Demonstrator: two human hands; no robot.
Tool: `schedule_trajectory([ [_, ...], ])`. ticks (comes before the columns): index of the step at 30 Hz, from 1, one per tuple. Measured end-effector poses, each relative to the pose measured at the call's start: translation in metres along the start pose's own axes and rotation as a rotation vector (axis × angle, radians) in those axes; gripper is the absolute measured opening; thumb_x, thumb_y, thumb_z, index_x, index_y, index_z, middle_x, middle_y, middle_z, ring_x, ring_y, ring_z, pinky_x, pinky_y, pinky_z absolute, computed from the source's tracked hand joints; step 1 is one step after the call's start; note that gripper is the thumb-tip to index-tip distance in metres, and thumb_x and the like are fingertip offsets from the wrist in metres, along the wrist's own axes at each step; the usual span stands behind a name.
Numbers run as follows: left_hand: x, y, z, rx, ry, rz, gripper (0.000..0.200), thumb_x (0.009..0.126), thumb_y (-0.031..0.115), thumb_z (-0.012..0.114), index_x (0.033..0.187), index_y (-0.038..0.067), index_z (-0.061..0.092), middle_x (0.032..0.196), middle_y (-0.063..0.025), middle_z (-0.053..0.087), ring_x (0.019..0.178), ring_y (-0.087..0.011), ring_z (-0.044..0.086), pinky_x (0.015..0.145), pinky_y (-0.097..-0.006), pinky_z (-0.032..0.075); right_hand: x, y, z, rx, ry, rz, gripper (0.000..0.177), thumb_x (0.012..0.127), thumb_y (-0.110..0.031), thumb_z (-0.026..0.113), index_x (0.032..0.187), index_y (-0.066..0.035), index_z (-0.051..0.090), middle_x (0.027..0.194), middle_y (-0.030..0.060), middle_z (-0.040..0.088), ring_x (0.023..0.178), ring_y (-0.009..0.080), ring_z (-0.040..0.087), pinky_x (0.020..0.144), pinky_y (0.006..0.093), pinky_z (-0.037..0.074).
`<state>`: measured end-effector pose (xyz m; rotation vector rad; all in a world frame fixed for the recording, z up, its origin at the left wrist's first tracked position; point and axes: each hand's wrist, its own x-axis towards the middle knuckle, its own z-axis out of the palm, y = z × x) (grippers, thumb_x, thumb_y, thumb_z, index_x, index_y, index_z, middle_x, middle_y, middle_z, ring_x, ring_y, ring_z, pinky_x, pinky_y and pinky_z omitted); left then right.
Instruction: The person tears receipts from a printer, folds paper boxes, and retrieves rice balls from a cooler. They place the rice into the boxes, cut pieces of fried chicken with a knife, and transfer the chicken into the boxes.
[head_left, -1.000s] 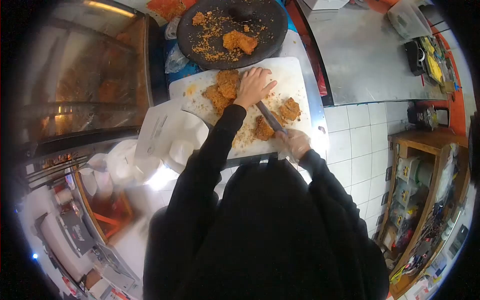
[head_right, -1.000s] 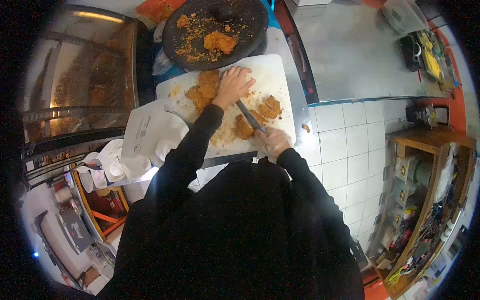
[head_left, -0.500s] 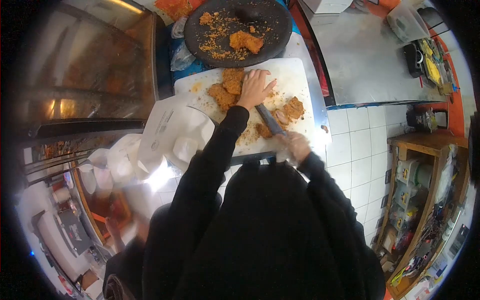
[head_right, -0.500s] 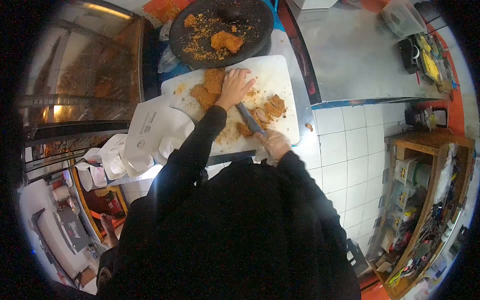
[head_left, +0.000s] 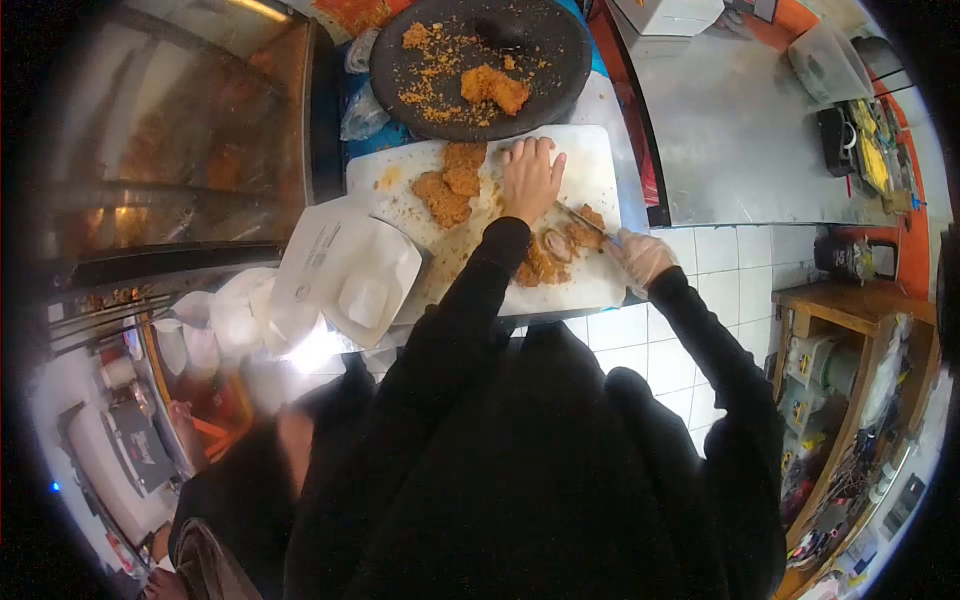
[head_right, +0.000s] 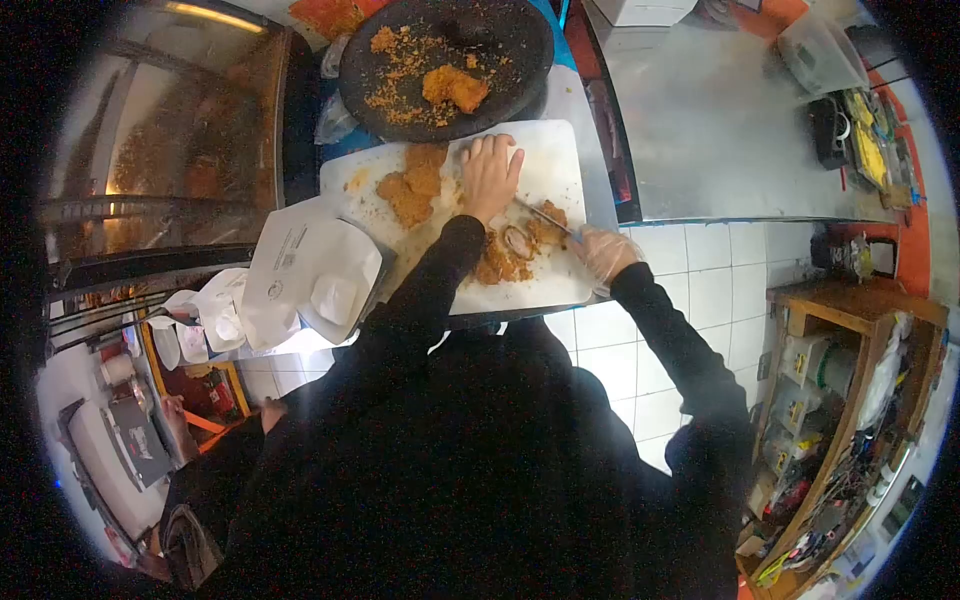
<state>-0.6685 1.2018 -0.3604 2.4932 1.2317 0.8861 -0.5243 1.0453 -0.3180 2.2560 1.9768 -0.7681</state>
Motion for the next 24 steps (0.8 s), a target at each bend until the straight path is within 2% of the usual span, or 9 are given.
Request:
schedule_trajectory([
  [3, 0.004, -0.001, -0.002, 0.013, 0.002, 0.019, 0.018, 0.078, 0.026, 0.05, 0.084, 0.008, 0.05, 0.084, -0.0073, 0.051, 0.083, -0.0235, 0.045, 0.072, -0.0388, 0.032, 0.007, 0.005, 0.0, -0.052, 0.115, -0.096, 0.037, 0.084, -0.035, 0.042, 0.079, 0.0, 0.055, 0.067, 0.0181, 0.058, 0.062, 0.0328, 0.058, 0.059, 0.0392, 0.046],
  [5, 0.002, -0.001, 0.004, 0.03, -0.009, 0.007, 0.018, 0.079, 0.025, 0.049, 0.085, 0.008, 0.05, 0.084, -0.0075, 0.05, 0.084, -0.024, 0.045, 0.072, -0.0387, 0.032, 0.025, 0.014, -0.018, 0.116, -0.205, 0.084, 0.042, 0.082, -0.044, 0.043, 0.084, -0.005, 0.057, 0.069, 0.0193, 0.057, 0.066, 0.0324, 0.056, 0.061, 0.0401, 0.045],
  [7, 0.006, -0.002, -0.004, 0.058, -0.002, -0.012, 0.017, 0.08, 0.024, 0.048, 0.085, 0.007, 0.05, 0.085, -0.0077, 0.05, 0.084, -0.0246, 0.044, 0.073, -0.0386, 0.031, 0.038, 0.019, -0.032, 0.072, -0.213, 0.028, 0.047, 0.08, -0.049, 0.043, 0.084, -0.005, 0.059, 0.069, 0.0194, 0.057, 0.064, 0.0327, 0.056, 0.061, 0.039, 0.045],
  [10, -0.008, 0.008, -0.054, -0.203, 0.291, 0.005, 0.018, 0.082, 0.02, 0.044, 0.089, 0.005, 0.05, 0.084, -0.0096, 0.048, 0.084, -0.0272, 0.041, 0.075, -0.039, 0.03, 0.034, -0.009, -0.073, -0.091, -0.009, -0.177, 0.042, 0.081, -0.045, 0.044, 0.084, -0.005, 0.058, 0.067, 0.0182, 0.057, 0.065, 0.0332, 0.056, 0.06, 0.0403, 0.044],
  [13, -0.043, 0.013, -0.089, -0.271, 0.397, -0.134, 0.02, 0.083, 0.019, 0.043, 0.092, 0.003, 0.049, 0.085, -0.0113, 0.048, 0.084, -0.0264, 0.041, 0.075, -0.0371, 0.031, 0.064, -0.017, -0.052, -0.17, 0.21, -0.259, 0.037, 0.081, -0.04, 0.046, 0.086, -0.006, 0.057, 0.068, 0.0169, 0.058, 0.066, 0.0329, 0.056, 0.062, 0.0408, 0.044],
  [17, -0.102, 0.015, -0.127, -0.467, 0.389, -0.376, 0.023, 0.084, 0.018, 0.04, 0.093, -0.001, 0.049, 0.087, -0.0131, 0.048, 0.082, -0.0255, 0.043, 0.074, -0.0337, 0.034, 0.084, -0.024, -0.048, -0.183, 0.462, -0.311, 0.028, 0.076, -0.029, 0.055, 0.095, -0.009, 0.056, 0.091, 0.013, 0.058, 0.086, 0.0262, 0.055, 0.072, 0.0371, 0.042],
  [19, -0.13, 0.007, -0.15, -0.393, 0.454, -0.419, 0.023, 0.084, 0.017, 0.039, 0.092, -0.001, 0.05, 0.088, -0.0129, 0.048, 0.081, -0.0244, 0.044, 0.074, -0.0328, 0.035, 0.071, -0.034, -0.05, -0.11, 0.349, -0.077, 0.043, 0.073, -0.031, 0.058, 0.109, -0.01, 0.049, 0.103, 0.0147, 0.053, 0.094, 0.0307, 0.05, 0.078, 0.0368, 0.041],
  [21, -0.158, -0.001, -0.17, -0.336, 0.557, -0.492, 0.023, 0.086, 0.018, 0.038, 0.091, -0.001, 0.05, 0.089, -0.0121, 0.047, 0.082, -0.0227, 0.044, 0.075, -0.0321, 0.034, 0.052, -0.023, -0.017, -0.153, 0.452, -0.343, 0.057, 0.071, -0.04, 0.059, 0.116, -0.009, 0.043, 0.112, 0.018, 0.045, 0.101, 0.0343, 0.045, 0.082, 0.0396, 0.039],
  [24, -0.19, -0.016, -0.191, -0.262, 0.681, -0.654, 0.024, 0.087, 0.019, 0.036, 0.091, -0.002, 0.049, 0.089, -0.0112, 0.046, 0.083, -0.0211, 0.043, 0.077, -0.0304, 0.033, 0.028, -0.064, 0.022, -0.128, 0.483, -0.314, 0.072, 0.067, -0.053, 0.057, 0.121, -0.01, 0.038, 0.121, 0.0201, 0.037, 0.107, 0.0357, 0.04, 0.086, 0.0419, 0.035],
])
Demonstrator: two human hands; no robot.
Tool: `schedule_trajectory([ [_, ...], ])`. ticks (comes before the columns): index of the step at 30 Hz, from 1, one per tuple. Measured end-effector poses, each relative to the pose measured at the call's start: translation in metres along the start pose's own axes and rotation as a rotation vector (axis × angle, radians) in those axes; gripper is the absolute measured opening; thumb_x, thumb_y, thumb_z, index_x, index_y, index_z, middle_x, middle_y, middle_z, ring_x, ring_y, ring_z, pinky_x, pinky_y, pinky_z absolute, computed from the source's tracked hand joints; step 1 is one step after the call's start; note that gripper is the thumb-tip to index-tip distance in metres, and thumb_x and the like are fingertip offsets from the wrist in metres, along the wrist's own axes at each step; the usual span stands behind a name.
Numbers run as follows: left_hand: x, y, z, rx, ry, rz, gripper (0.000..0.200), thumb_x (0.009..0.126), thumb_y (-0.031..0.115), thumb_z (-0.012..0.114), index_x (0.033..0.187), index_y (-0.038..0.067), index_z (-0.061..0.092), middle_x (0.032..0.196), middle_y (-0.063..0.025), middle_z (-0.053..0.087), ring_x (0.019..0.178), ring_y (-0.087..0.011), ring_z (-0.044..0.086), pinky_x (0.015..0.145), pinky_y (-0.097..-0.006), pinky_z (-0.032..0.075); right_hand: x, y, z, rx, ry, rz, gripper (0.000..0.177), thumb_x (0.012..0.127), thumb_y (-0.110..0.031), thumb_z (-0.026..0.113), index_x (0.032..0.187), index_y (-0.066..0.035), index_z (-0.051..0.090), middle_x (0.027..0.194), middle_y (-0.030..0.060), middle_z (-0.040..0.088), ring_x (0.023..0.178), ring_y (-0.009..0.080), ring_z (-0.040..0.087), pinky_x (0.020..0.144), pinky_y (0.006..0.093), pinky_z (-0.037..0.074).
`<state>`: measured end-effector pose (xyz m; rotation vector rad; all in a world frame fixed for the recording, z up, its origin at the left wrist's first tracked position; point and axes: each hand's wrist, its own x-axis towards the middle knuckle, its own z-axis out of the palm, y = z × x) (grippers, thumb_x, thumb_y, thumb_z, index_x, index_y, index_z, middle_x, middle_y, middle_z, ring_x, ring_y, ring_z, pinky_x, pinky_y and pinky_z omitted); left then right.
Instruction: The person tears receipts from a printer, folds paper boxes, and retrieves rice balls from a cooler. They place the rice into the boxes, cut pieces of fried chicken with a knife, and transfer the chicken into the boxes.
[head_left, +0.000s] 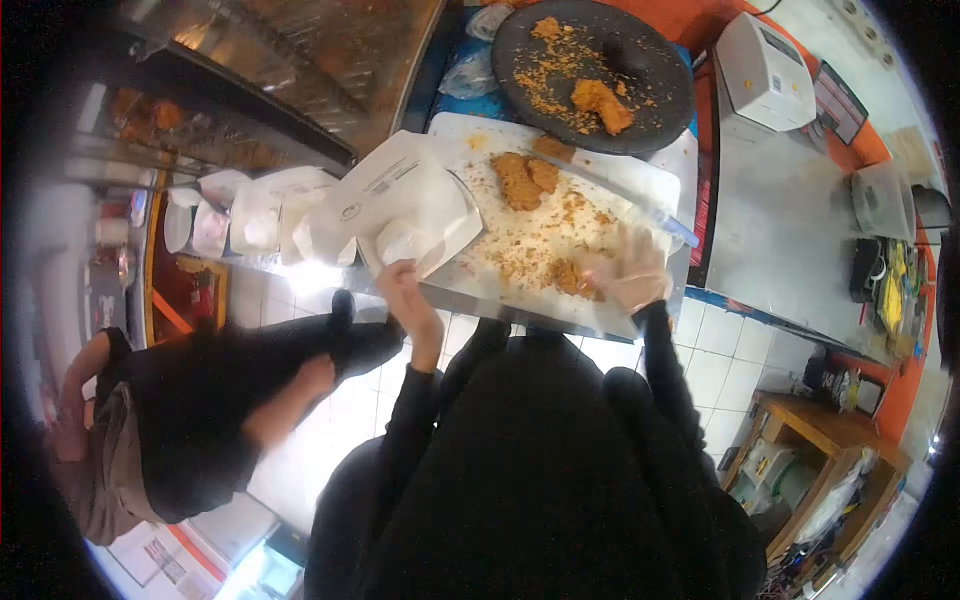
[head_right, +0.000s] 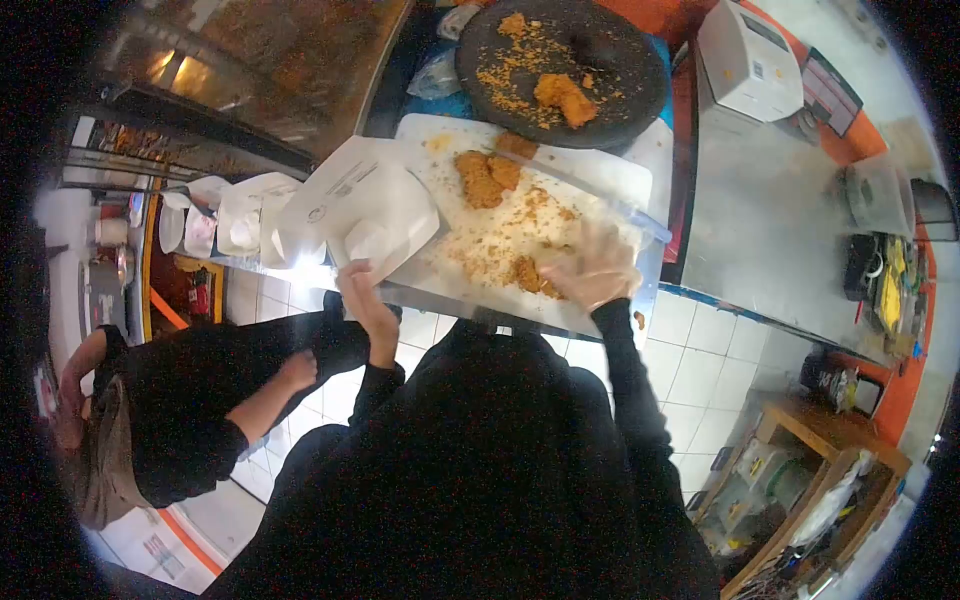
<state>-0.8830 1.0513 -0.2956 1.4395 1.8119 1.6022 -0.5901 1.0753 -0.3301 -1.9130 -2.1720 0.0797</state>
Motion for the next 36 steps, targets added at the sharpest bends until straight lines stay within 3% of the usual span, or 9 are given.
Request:
schedule_trajectory([
  [5, 0.003, -0.025, -0.029, 0.106, 0.172, -0.067, 0.024, 0.089, 0.019, 0.035, 0.092, -0.002, 0.047, 0.089, -0.0096, 0.045, 0.085, -0.0193, 0.042, 0.078, -0.028, 0.031, 0.003, -0.072, -0.005, -0.157, -0.369, 0.288, 0.075, 0.07, -0.065, 0.035, 0.126, -0.016, 0.034, 0.127, 0.0273, 0.027, 0.112, 0.0436, 0.032, 0.092, 0.0451, 0.03],
  [13, 0.003, -0.037, -0.04, -0.014, 0.205, -0.135, 0.023, 0.089, 0.019, 0.037, 0.093, -0.001, 0.047, 0.09, -0.0096, 0.045, 0.083, -0.0176, 0.041, 0.075, -0.0275, 0.031, 0.008, -0.076, 0.013, 0.273, -0.287, 0.341, 0.04, 0.07, -0.03, 0.061, 0.103, -0.011, 0.051, 0.103, 0.0167, 0.048, 0.088, 0.0286, 0.052, 0.073, 0.0369, 0.044],
  [15, 0.004, -0.042, -0.045, 0.012, 0.219, -0.137, 0.022, 0.089, 0.019, 0.037, 0.093, 0.0, 0.048, 0.089, -0.0093, 0.045, 0.083, -0.0176, 0.04, 0.075, -0.0275, 0.031, 0.021, -0.066, 0.009, 0.772, 0.022, 0.044, 0.036, 0.07, -0.025, 0.063, 0.101, -0.011, 0.051, 0.096, 0.0136, 0.051, 0.073, 0.0226, 0.056, 0.064, 0.0329, 0.046],
  [18, 0.002, -0.05, -0.047, 0.03, 0.22, -0.155, 0.022, 0.088, 0.018, 0.037, 0.092, 0.0, 0.048, 0.088, -0.0089, 0.046, 0.082, -0.0181, 0.04, 0.074, -0.0276, 0.031, 0.064, -0.141, -0.045, 0.94, -0.317, -0.072, 0.044, 0.061, -0.015, 0.066, 0.103, -0.012, 0.051, 0.098, 0.0095, 0.052, 0.082, 0.0278, 0.053, 0.071, 0.0331, 0.046],
  [23, 0.005, -0.053, -0.049, 0.05, 0.189, -0.208, 0.021, 0.087, 0.018, 0.038, 0.09, 0.0, 0.049, 0.087, -0.0092, 0.046, 0.081, -0.0189, 0.04, 0.073, -0.0281, 0.031, 0.105, -0.224, -0.016, 0.192, 0.07, -0.454, 0.04, 0.065, -0.024, 0.063, 0.103, -0.013, 0.053, 0.106, 0.0102, 0.05, 0.094, 0.0283, 0.052, 0.082, 0.0359, 0.041],
  [26, 0.005, -0.052, -0.056, 0.093, 0.219, -0.145, 0.018, 0.085, 0.016, 0.041, 0.089, 0.0, 0.049, 0.086, -0.0089, 0.047, 0.079, -0.0181, 0.04, 0.072, -0.0278, 0.032, 0.101, -0.208, -0.044, 0.295, 0.199, -0.466, 0.04, 0.069, -0.025, 0.059, 0.106, -0.011, 0.052, 0.107, 0.0114, 0.051, 0.097, 0.0273, 0.051, 0.084, 0.0346, 0.039],
  [29, 0.0, -0.046, -0.065, 0.177, 0.214, -0.214, 0.016, 0.084, 0.014, 0.043, 0.088, 0.0, 0.05, 0.084, -0.0082, 0.047, 0.077, -0.0177, 0.041, 0.07, -0.0281, 0.033, 0.103, -0.144, -0.078, 0.72, -0.094, 0.138, 0.039, 0.071, -0.02, 0.059, 0.107, -0.005, 0.051, 0.105, 0.0134, 0.054, 0.098, 0.0282, 0.05, 0.083, 0.032, 0.039],
  [31, -0.002, -0.039, -0.06, 0.057, 0.213, -0.245, 0.013, 0.083, 0.012, 0.044, 0.087, 0.001, 0.05, 0.084, -0.0081, 0.048, 0.074, -0.0179, 0.042, 0.068, -0.0287, 0.034, 0.072, -0.037, -0.042, 0.072, 0.292, -0.113, 0.044, 0.066, -0.009, 0.058, 0.109, -0.006, 0.05, 0.102, 0.013, 0.054, 0.094, 0.0295, 0.051, 0.08, 0.0338, 0.041],
  [36, 0.025, 0.003, 0.011, -0.005, -0.308, 0.1, 0.01, 0.079, 0.008, 0.047, 0.085, 0.001, 0.05, 0.08, -0.0123, 0.05, 0.077, -0.0288, 0.046, 0.069, -0.0346, 0.038, 0.041, 0.081, 0.036, -0.287, -0.179, 0.129, 0.038, 0.066, -0.016, 0.054, 0.103, -0.011, 0.051, 0.096, 0.0123, 0.057, 0.086, 0.0308, 0.055, 0.071, 0.039, 0.044],
])
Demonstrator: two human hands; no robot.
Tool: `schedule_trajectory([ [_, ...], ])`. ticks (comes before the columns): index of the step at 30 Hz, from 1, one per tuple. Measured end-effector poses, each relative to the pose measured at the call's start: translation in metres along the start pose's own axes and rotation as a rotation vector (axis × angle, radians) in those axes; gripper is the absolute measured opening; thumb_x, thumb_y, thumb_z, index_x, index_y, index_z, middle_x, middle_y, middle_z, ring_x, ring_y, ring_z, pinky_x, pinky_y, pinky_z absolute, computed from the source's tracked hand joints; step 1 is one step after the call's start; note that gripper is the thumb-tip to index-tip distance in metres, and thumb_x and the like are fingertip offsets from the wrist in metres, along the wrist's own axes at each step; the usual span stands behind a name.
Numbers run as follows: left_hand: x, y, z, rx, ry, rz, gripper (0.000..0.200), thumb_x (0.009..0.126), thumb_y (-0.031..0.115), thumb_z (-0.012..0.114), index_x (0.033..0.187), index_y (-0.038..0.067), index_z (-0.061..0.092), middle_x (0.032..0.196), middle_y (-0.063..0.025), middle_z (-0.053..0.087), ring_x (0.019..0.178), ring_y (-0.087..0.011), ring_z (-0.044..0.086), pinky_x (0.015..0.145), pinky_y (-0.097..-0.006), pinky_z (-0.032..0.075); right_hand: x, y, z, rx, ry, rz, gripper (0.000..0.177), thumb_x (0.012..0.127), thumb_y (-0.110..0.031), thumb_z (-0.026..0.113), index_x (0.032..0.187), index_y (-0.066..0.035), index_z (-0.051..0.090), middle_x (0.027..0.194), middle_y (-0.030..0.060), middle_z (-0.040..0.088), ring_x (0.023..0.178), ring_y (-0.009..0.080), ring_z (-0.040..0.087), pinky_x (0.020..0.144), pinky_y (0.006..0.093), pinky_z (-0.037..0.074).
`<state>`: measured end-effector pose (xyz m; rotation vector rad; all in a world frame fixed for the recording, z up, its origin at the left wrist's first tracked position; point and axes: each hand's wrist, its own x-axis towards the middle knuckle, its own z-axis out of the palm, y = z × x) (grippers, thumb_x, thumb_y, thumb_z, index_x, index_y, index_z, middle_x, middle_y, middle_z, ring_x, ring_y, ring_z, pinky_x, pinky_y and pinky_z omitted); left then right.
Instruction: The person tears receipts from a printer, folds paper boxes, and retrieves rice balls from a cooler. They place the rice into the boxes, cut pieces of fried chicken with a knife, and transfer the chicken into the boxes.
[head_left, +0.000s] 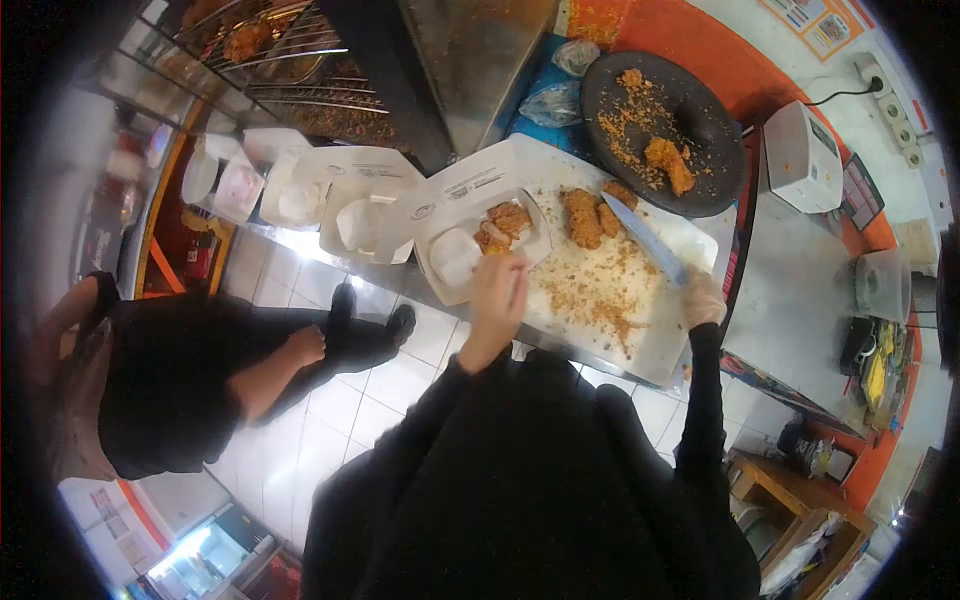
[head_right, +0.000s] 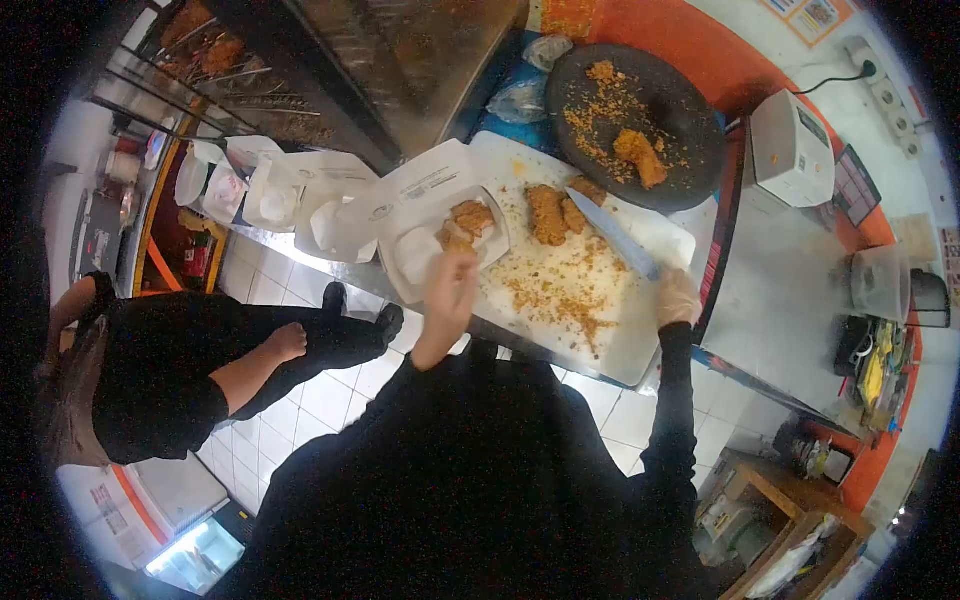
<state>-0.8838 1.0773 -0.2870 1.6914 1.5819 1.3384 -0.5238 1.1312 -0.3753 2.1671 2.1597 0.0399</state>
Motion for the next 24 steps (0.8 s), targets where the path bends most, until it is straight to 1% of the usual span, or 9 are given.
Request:
schedule_trajectory([
  [2, 0.031, 0.012, 0.029, 0.085, -0.088, 0.196, 0.009, 0.078, 0.007, 0.048, 0.085, 0.001, 0.05, 0.078, -0.0123, 0.05, 0.077, -0.0294, 0.046, 0.07, -0.036, 0.037, -0.008, -0.003, -0.02, 0.122, -0.085, 0.005, 0.035, 0.066, -0.019, 0.053, 0.101, -0.012, 0.052, 0.09, 0.0131, 0.058, 0.083, 0.0311, 0.055, 0.069, 0.0399, 0.044],
  [7, 0.086, 0.004, 0.098, 0.395, -0.242, 0.209, 0.021, 0.074, 0.012, 0.055, 0.092, 0.001, 0.052, 0.089, -0.0111, 0.054, 0.09, -0.0253, 0.048, 0.076, -0.0369, 0.038, -0.072, 0.001, -0.104, 0.507, -0.122, 0.181, 0.029, 0.069, -0.023, 0.055, 0.094, -0.01, 0.051, 0.069, 0.0158, 0.057, 0.064, 0.0298, 0.059, 0.057, 0.0395, 0.046],
  [9, 0.099, 0.005, 0.128, 0.587, -0.265, 0.188, 0.033, 0.07, 0.02, 0.061, 0.095, 0.0, 0.053, 0.09, -0.0118, 0.053, 0.093, -0.0256, 0.046, 0.076, -0.0375, 0.037, -0.104, -0.004, -0.122, 1.352, -0.247, 0.609, 0.027, 0.069, -0.024, 0.057, 0.09, -0.007, 0.051, 0.06, 0.0087, 0.053, 0.051, 0.0188, 0.056, 0.046, 0.0323, 0.044],
  [11, 0.104, -0.01, 0.159, 0.704, -0.317, 0.141, 0.045, 0.064, 0.029, 0.067, 0.093, -0.002, 0.055, 0.092, -0.0132, 0.052, 0.093, -0.0252, 0.044, 0.08, -0.0373, 0.034, -0.133, 0.012, -0.122, 1.025, -0.177, 0.468, 0.024, 0.072, -0.023, 0.056, 0.089, -0.007, 0.052, 0.058, 0.0036, 0.048, 0.045, 0.0115, 0.05, 0.039, 0.0267, 0.04],
  [13, 0.102, -0.009, 0.17, 0.778, -0.392, 0.085, 0.041, 0.066, 0.03, 0.066, 0.089, -0.002, 0.056, 0.091, -0.0133, 0.051, 0.092, -0.0263, 0.043, 0.081, -0.0403, 0.032, -0.145, 0.01, -0.133, 1.17, -0.318, 0.787, 0.024, 0.074, -0.022, 0.054, 0.092, -0.006, 0.052, 0.062, 0.0039, 0.05, 0.043, 0.0126, 0.048, 0.039, 0.0265, 0.039],
  [14, 0.097, -0.012, 0.177, 0.839, -0.35, 0.118, 0.04, 0.066, 0.03, 0.066, 0.089, -0.002, 0.056, 0.091, -0.0134, 0.05, 0.091, -0.0266, 0.042, 0.08, -0.0415, 0.032, -0.162, 0.021, -0.118, 1.164, -0.332, 0.775, 0.024, 0.074, -0.022, 0.054, 0.092, -0.006, 0.052, 0.062, 0.0039, 0.05, 0.043, 0.0126, 0.048, 0.039, 0.0265, 0.039],
  [16, 0.088, -0.012, 0.179, 0.879, -0.318, 0.143, 0.041, 0.067, 0.028, 0.065, 0.091, -0.002, 0.053, 0.092, -0.015, 0.048, 0.092, -0.0271, 0.041, 0.079, -0.0431, 0.031, -0.187, 0.031, -0.092, 0.861, -0.072, 0.445, 0.028, 0.08, -0.027, 0.053, 0.094, -0.004, 0.046, 0.055, 0.0001, 0.044, 0.036, 0.0092, 0.038, 0.032, 0.0216, 0.033],
  [19, 0.084, -0.007, 0.173, 0.765, -0.414, 0.11, 0.043, 0.064, 0.025, 0.065, 0.093, -0.004, 0.051, 0.093, -0.0148, 0.048, 0.093, -0.0274, 0.041, 0.078, -0.0414, 0.031, -0.195, 0.01, -0.089, 1.33, 0.006, 0.726, 0.032, 0.081, -0.035, 0.05, 0.091, -0.004, 0.046, 0.056, 0.0015, 0.045, 0.035, 0.0103, 0.041, 0.03, 0.0223, 0.033],
  [24, 0.019, 0.014, 0.162, 0.485, -0.595, 0.281, 0.046, 0.061, 0.022, 0.066, 0.096, -0.003, 0.05, 0.092, -0.0143, 0.048, 0.095, -0.027, 0.041, 0.079, -0.0379, 0.032, -0.177, -0.029, -0.121, 1.366, -0.035, 0.887, 0.03, 0.08, -0.031, 0.053, 0.09, -0.004, 0.047, 0.059, 0.0033, 0.046, 0.036, 0.0116, 0.042, 0.03, 0.0223, 0.035],
])
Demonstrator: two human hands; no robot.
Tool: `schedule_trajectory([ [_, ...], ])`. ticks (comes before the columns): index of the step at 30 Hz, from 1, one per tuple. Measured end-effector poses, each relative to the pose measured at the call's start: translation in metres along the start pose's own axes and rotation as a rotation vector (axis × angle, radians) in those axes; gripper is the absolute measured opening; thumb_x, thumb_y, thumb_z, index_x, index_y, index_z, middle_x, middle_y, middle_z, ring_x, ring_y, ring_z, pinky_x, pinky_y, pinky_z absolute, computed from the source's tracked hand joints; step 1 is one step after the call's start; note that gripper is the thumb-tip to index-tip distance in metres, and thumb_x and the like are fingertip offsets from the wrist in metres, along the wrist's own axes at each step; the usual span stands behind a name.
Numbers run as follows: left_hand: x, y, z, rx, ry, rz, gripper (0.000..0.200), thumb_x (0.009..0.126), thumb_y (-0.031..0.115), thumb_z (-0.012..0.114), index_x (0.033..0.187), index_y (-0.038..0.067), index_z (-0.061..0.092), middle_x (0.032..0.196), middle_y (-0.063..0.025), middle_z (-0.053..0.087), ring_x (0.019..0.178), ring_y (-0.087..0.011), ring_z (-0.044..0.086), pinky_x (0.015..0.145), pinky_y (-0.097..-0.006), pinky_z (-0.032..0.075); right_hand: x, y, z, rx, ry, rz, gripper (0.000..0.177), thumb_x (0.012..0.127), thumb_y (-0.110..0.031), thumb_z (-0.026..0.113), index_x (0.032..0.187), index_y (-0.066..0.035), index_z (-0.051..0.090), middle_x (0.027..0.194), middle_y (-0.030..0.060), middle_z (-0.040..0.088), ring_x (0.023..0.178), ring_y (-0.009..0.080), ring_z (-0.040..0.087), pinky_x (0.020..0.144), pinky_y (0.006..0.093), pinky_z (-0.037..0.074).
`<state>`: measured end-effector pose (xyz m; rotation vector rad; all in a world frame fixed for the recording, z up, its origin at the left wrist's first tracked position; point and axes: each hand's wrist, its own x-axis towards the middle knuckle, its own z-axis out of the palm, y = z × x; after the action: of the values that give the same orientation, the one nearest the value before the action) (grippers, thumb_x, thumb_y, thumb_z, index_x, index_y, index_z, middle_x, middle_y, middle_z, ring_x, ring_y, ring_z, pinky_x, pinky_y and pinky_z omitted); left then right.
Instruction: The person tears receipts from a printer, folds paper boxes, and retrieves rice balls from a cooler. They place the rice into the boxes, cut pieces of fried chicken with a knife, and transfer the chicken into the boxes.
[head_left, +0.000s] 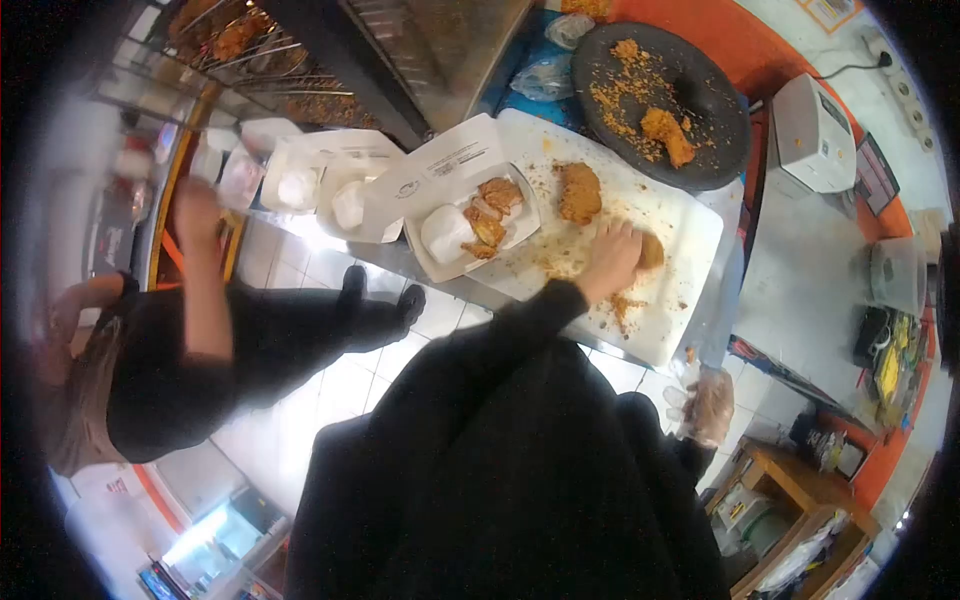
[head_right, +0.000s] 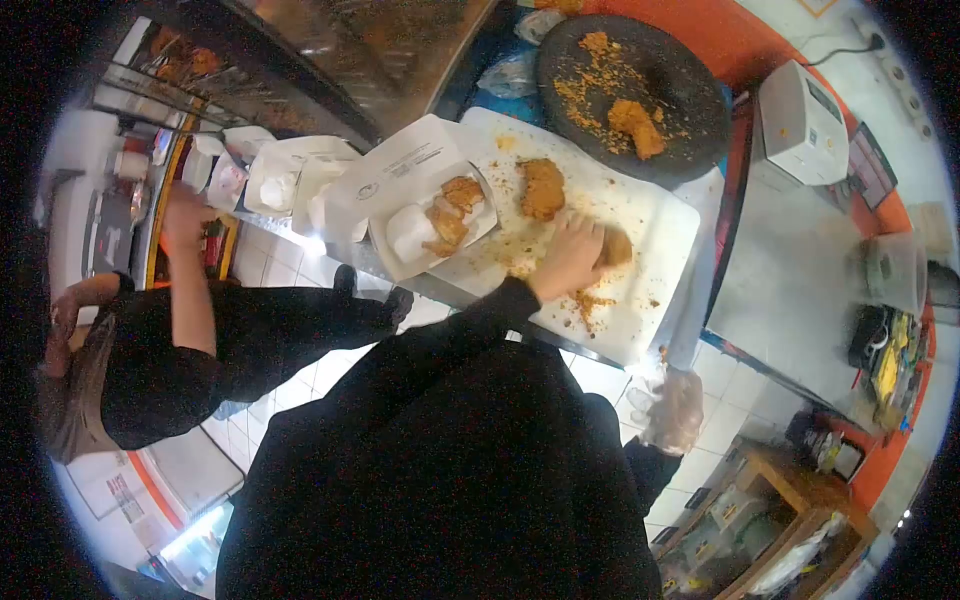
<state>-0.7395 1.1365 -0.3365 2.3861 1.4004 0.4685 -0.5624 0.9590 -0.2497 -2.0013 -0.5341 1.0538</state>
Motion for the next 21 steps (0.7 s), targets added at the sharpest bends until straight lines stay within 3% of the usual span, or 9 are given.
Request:
schedule_trajectory([
  [2, -0.023, 0.018, 0.003, -0.035, -0.049, 0.072, 0.049, 0.061, 0.023, 0.066, 0.099, -0.002, 0.048, 0.093, -0.0149, 0.048, 0.095, -0.0269, 0.041, 0.079, -0.0381, 0.032, -0.008, -0.009, 0.014, 0.187, -0.032, -0.021, 0.029, 0.08, -0.028, 0.056, 0.094, -0.003, 0.049, 0.061, 0.0044, 0.046, 0.038, 0.0114, 0.043, 0.03, 0.0221, 0.037],
  [3, -0.032, 0.025, 0.002, -0.08, -0.1, 0.048, 0.051, 0.064, 0.026, 0.065, 0.103, -0.001, 0.046, 0.096, -0.0155, 0.048, 0.097, -0.0269, 0.041, 0.08, -0.0386, 0.033, 0.02, 0.03, 0.002, -0.028, -0.092, -0.165, 0.026, 0.081, -0.028, 0.055, 0.092, -0.005, 0.052, 0.061, 0.0029, 0.048, 0.041, 0.0096, 0.045, 0.034, 0.0212, 0.037],
  [5, -0.042, 0.027, 0.001, -0.129, -0.167, 0.038, 0.052, 0.066, 0.028, 0.063, 0.106, 0.0, 0.045, 0.099, -0.0161, 0.049, 0.099, -0.0269, 0.041, 0.082, -0.0391, 0.033, 0.008, 0.001, 0.026, -0.132, -0.096, 0.001, 0.024, 0.08, -0.03, 0.057, 0.087, -0.007, 0.058, 0.057, 0.0008, 0.053, 0.045, 0.0096, 0.048, 0.044, 0.0236, 0.039],
  [7, -0.043, 0.02, -0.001, -0.277, -0.102, 0.029, 0.048, 0.073, 0.03, 0.058, 0.109, 0.003, 0.043, 0.103, -0.0149, 0.048, 0.102, -0.0261, 0.041, 0.086, -0.0394, 0.033, 0.016, 0.021, 0.038, -0.422, -0.03, -0.25, 0.024, 0.079, -0.029, 0.058, 0.087, -0.007, 0.058, 0.056, 0.006, 0.055, 0.046, 0.0139, 0.051, 0.045, 0.0268, 0.041],
  [9, -0.039, 0.008, -0.009, -0.345, -0.053, 0.0, 0.038, 0.079, 0.028, 0.052, 0.108, 0.005, 0.045, 0.105, -0.0127, 0.048, 0.104, -0.0248, 0.041, 0.092, -0.0387, 0.029, 0.017, 0.031, 0.044, -0.361, -0.012, -0.362, 0.025, 0.079, -0.03, 0.057, 0.087, -0.007, 0.057, 0.058, 0.0092, 0.056, 0.048, 0.0182, 0.054, 0.045, 0.0292, 0.042],
  [11, -0.029, 0.004, -0.024, -0.398, 0.405, 0.091, 0.028, 0.075, 0.022, 0.055, 0.096, 0.004, 0.049, 0.092, -0.0112, 0.05, 0.091, -0.0286, 0.044, 0.08, -0.0384, 0.032, 0.01, 0.026, 0.048, -0.307, 0.027, -0.459, 0.026, 0.078, -0.031, 0.057, 0.087, -0.007, 0.057, 0.059, 0.0124, 0.057, 0.05, 0.0225, 0.056, 0.046, 0.0316, 0.043],
  [13, -0.01, 0.003, -0.04, -0.393, 0.43, 0.178, 0.024, 0.075, 0.02, 0.053, 0.093, 0.005, 0.05, 0.092, -0.0107, 0.05, 0.092, -0.0286, 0.043, 0.08, -0.038, 0.032, 0.007, 0.009, 0.052, -0.748, 0.058, -0.767, 0.024, 0.082, -0.028, 0.051, 0.084, -0.004, 0.051, 0.06, 0.0178, 0.056, 0.051, 0.0277, 0.057, 0.047, 0.0343, 0.046],
  [15, 0.011, 0.006, -0.039, -0.375, 0.468, 0.254, 0.02, 0.075, 0.017, 0.052, 0.091, 0.005, 0.051, 0.092, -0.0103, 0.05, 0.092, -0.0285, 0.042, 0.081, -0.0377, 0.031, 0.024, 0.019, 0.058, -1.082, -0.141, -0.452, 0.022, 0.081, -0.027, 0.05, 0.082, -0.005, 0.046, 0.058, 0.0184, 0.054, 0.058, 0.0325, 0.057, 0.052, 0.0389, 0.046],
  [21, 0.047, 0.004, 0.01, -0.304, 0.176, 0.314, 0.024, 0.079, 0.022, 0.048, 0.098, 0.009, 0.05, 0.095, -0.0093, 0.047, 0.096, -0.025, 0.04, 0.082, -0.0372, 0.028, 0.028, 0.022, 0.058, -0.971, -0.229, -0.613, 0.018, 0.081, -0.022, 0.046, 0.079, -0.004, 0.042, 0.059, 0.0179, 0.055, 0.056, 0.0346, 0.056, 0.051, 0.0418, 0.044],
])
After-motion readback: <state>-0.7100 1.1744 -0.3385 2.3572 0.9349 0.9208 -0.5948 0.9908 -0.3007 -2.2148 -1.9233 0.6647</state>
